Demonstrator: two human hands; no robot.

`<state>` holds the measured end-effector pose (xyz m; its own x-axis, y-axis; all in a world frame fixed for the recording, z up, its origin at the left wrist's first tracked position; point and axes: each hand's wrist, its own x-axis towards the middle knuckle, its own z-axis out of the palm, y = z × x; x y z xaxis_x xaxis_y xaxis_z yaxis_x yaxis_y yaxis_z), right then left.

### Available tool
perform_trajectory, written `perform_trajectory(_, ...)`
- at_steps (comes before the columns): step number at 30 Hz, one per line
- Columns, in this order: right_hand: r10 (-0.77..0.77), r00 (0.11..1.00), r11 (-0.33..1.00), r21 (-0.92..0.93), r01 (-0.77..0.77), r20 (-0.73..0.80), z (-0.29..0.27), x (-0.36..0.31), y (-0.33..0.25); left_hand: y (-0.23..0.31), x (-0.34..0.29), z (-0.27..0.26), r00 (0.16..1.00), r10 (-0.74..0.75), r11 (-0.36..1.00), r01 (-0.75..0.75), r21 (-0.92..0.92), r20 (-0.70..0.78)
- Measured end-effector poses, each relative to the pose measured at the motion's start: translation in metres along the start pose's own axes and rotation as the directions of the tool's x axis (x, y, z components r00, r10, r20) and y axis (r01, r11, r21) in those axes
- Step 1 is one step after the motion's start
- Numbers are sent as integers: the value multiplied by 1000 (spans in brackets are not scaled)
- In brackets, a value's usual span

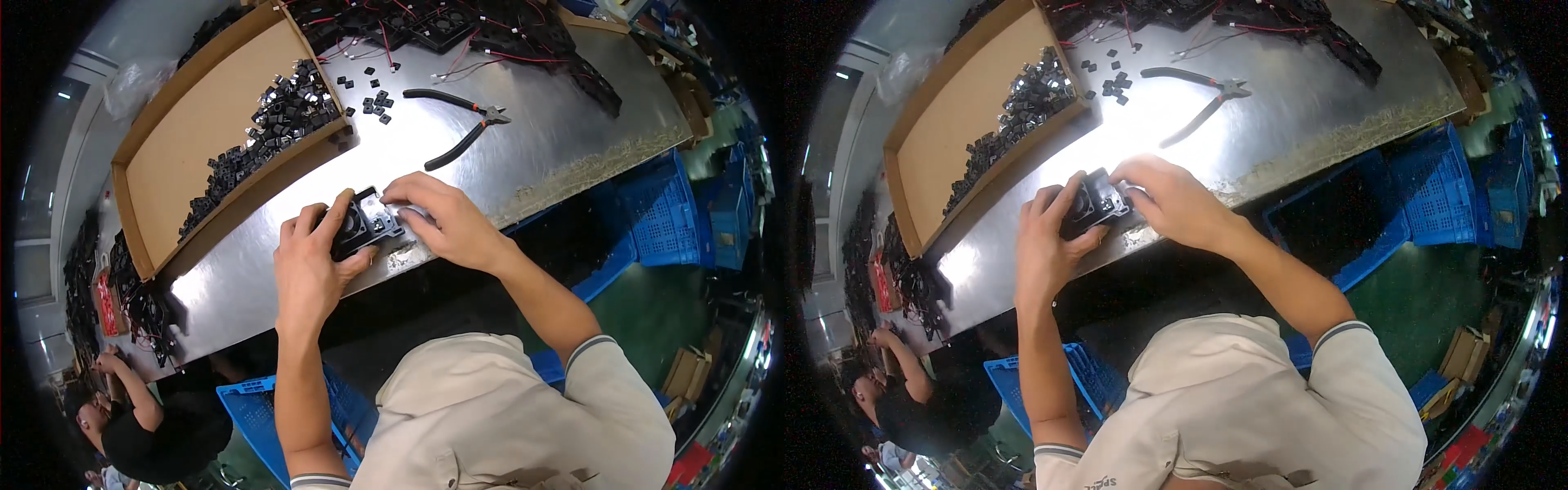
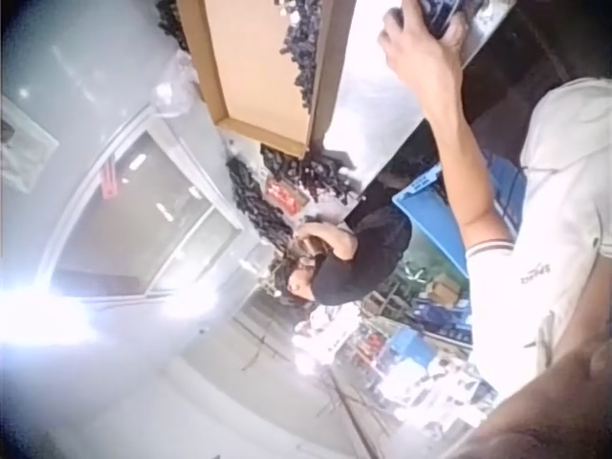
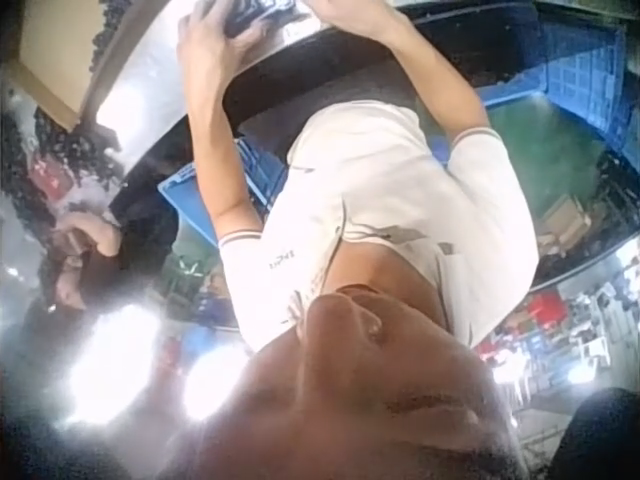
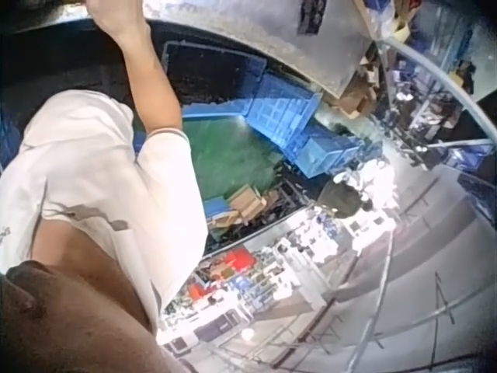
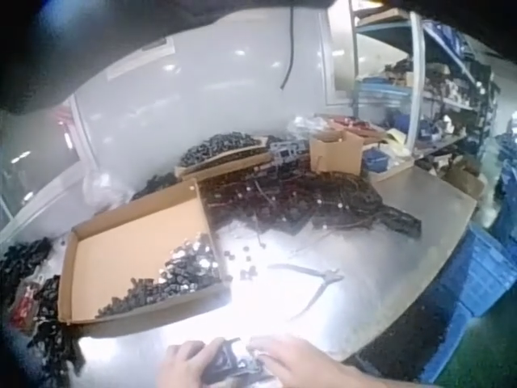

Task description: Installing cooling fans and managing internal wiring within an electronic component housing using manual dexterity and pliers.

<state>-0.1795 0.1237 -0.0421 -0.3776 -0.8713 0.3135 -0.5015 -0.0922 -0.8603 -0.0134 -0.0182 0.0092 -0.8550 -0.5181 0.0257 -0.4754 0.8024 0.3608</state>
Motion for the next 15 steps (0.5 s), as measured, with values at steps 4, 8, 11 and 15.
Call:
perform_trajectory(4, -22, 1000, 998, -63, 22, 5, 1, -2, 7, 1, -1, 5, 1000, -29, 997, 29, -67, 1)
perform_trajectory(8, 71, 994, 991, -120, -60, 88, 9, 6, -7, -3, -7, 12, 995, -2, 998, -4, -65, -104)
perform_trajectory(11, 117, 991, 992, -43, -115, 69, 21, 8, -8, -9, -8, 9, 994, -49, 989, 34, -141, -100)
perform_trajectory(15, 267, 961, 771, 582, -259, 74, 37, 13, -22, -10, -16, -7, 984, -177, 890, 150, -430, -23)
